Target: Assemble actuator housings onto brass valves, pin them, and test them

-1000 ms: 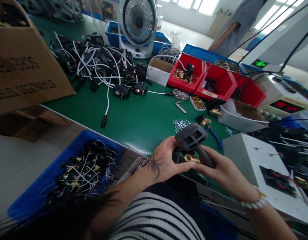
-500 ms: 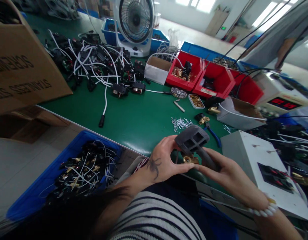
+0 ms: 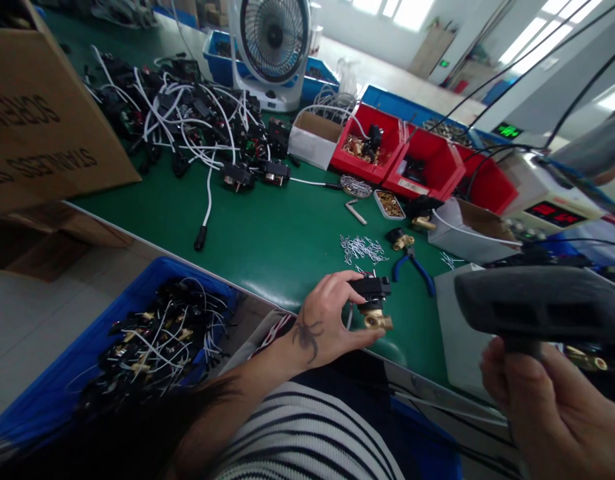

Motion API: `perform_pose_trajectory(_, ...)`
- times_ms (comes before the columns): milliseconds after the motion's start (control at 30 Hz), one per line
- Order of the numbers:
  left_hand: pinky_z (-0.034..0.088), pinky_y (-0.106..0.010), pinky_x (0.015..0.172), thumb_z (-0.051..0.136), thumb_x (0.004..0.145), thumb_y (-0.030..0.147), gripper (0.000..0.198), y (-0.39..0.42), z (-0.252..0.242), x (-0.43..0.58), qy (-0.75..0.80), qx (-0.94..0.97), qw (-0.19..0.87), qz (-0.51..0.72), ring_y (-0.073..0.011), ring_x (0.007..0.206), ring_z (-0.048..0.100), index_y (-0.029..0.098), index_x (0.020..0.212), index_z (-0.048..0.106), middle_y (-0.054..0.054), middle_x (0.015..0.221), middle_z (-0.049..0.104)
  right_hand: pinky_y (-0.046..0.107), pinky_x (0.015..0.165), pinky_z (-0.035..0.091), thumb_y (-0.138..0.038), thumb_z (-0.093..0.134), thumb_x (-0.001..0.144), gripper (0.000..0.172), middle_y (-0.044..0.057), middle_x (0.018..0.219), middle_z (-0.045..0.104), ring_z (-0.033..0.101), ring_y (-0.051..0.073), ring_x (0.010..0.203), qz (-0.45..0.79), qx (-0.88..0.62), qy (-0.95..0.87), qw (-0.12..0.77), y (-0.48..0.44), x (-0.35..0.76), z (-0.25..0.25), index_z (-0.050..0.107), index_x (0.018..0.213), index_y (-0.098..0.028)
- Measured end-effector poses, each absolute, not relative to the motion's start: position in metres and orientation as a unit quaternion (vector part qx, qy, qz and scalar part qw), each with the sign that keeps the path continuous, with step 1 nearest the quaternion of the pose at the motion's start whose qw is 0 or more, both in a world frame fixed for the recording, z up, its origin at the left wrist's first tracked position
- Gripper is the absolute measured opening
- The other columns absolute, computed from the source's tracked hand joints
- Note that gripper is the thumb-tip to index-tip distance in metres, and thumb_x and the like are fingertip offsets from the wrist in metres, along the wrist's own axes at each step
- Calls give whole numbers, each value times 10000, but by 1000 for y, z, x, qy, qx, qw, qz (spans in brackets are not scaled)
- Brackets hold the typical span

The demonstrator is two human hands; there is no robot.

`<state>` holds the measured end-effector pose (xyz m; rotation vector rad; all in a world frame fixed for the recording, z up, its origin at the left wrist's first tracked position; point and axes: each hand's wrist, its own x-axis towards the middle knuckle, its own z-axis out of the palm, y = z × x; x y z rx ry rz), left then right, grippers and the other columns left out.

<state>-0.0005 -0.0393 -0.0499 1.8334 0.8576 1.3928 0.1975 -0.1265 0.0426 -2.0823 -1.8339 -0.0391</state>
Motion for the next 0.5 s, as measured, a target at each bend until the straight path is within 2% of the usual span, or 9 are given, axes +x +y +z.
perform_pose_trajectory(67, 515, -460, 923, 802, 660, 284, 354, -39, -50, 0, 333, 705, 326, 535, -255, 1122, 611, 182, 890, 552, -134, 1182, 634, 261, 368, 345, -626, 324, 949, 488, -9, 451, 547, 517, 162, 348, -15, -720, -672, 175, -125, 196, 37, 529, 738, -235)
perform_pose_trajectory(200, 519, -450, 923, 803, 652, 272, 357, -39, -53, 1, 337, 710, 309, 536, -257, 1118, 613, 171, 895, 562, -139, 1174, 636, 257, 333, 276, -675, 373, 910, 501, -39, 391, 466, 433, 143, 289, 70, -678, -716, 149, -119, 196, 32, 524, 716, -238)
perform_pose_trajectory(333, 527, -442, 919, 812, 639, 277, 371, -42, -54, 3, 339, 708, 303, 541, -262, 1111, 617, 169, 893, 563, -137, 1177, 641, 246, 359, 290, -604, 387, 927, 445, -26, 455, 493, 435, 133, 349, 114, -714, -658, 212, -121, 194, 31, 518, 713, -236)
perform_pose_trajectory(433, 523, -457, 937, 783, 658, 212, 323, -46, -53, 3, 359, 715, 287, 526, -268, 1117, 617, 176, 889, 560, -133, 1178, 639, 246, 398, 346, -635, 429, 888, 469, -27, 462, 501, 471, 140, 392, 158, -708, -660, 197, -124, 187, 23, 525, 660, -237)
perform_pose_trajectory(500, 523, -473, 938, 764, 685, 209, 299, -47, -54, 3, 378, 717, 285, 511, -273, 1125, 614, 183, 899, 556, -132, 1192, 629, 250, 429, 393, -599, 380, 923, 460, -20, 504, 536, 512, 152, 432, 160, -722, -642, 200, -122, 186, 16, 595, 756, -228)
